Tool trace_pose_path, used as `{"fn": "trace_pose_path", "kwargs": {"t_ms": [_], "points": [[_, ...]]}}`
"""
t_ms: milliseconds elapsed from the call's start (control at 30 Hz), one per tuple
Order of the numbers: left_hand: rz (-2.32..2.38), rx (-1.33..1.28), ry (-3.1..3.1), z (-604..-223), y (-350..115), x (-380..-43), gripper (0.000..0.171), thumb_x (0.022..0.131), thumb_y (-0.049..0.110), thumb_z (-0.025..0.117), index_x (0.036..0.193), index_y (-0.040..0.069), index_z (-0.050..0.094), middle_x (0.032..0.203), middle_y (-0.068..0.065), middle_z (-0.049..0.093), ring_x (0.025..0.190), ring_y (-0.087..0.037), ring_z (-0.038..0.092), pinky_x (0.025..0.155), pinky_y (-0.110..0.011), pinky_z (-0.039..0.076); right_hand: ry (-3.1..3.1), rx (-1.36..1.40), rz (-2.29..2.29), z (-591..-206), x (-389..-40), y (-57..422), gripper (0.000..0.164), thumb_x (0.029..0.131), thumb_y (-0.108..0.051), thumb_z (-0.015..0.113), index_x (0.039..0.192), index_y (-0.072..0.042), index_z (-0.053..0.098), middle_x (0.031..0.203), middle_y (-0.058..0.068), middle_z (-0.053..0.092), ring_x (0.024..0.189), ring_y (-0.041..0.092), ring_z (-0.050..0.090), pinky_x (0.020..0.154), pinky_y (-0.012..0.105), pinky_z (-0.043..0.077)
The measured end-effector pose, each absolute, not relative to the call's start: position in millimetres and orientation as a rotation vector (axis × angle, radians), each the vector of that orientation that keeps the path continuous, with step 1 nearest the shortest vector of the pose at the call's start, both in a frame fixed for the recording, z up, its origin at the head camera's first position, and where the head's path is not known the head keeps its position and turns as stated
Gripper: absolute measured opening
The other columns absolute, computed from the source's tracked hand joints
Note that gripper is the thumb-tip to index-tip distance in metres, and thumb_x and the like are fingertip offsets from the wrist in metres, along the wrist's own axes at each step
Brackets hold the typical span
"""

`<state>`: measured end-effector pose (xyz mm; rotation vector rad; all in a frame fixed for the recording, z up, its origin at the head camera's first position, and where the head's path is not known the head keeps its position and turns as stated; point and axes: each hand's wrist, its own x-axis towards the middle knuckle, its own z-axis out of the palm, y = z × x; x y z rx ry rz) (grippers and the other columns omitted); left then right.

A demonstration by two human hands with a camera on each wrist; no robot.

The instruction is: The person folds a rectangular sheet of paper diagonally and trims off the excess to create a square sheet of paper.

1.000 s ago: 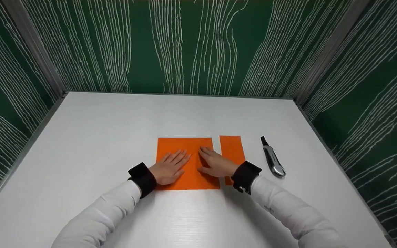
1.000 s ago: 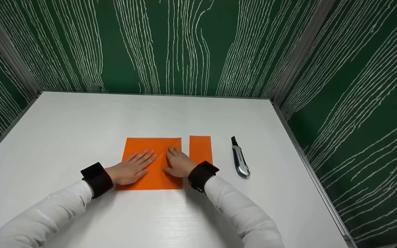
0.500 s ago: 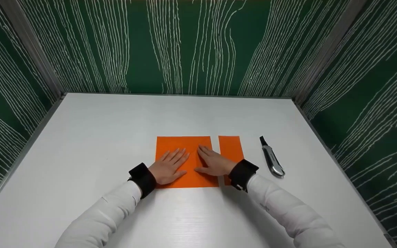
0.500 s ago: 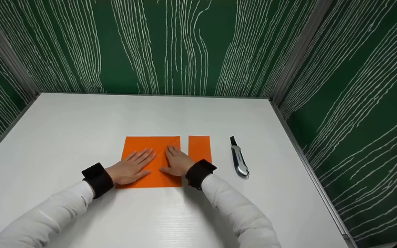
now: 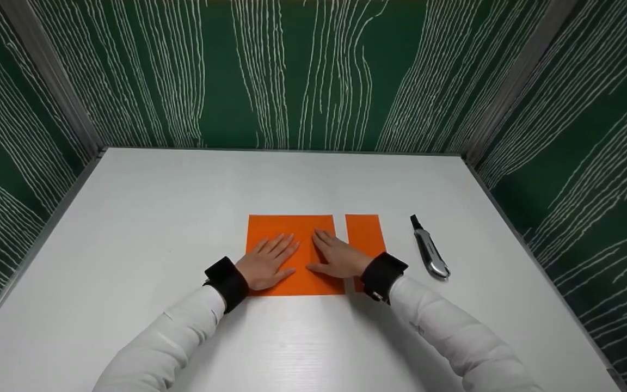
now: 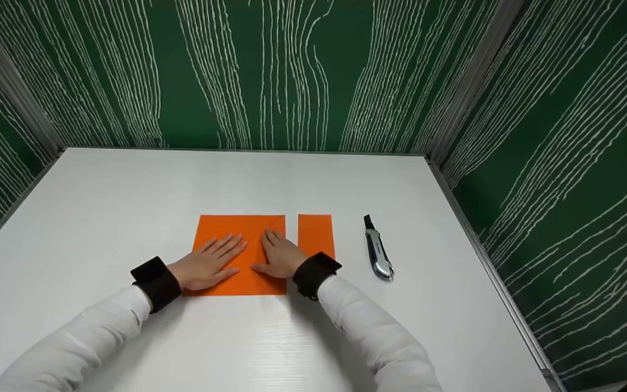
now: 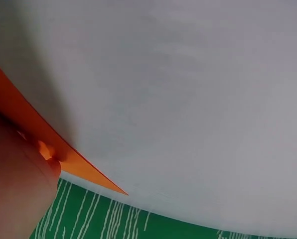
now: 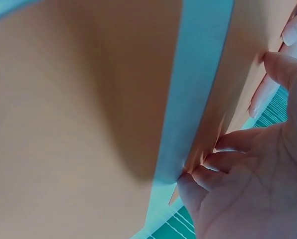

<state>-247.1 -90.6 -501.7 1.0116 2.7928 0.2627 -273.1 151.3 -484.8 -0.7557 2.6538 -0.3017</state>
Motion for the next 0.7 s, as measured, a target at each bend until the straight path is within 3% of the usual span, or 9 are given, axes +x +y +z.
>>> {"fn": "trace_pose_path", "kwargs": {"t_ms": [700], "points": [[0.377,0.853,2.85,-487,-84,-264,0.07,0.109,0.05,0.039,0.163,0.008,0.025,0.171,-0.015,0.024,0.161,-0.034,0.02,0.133,-0.051,0.013,2.797,-0.66,-0.576,-479,-287,154,0.08,0.103,-0.044,0.06,0.162,-0.002,0.025,0.168,0.023,0.028,0.156,0.039,0.031,0.127,0.052,0.031]]}}
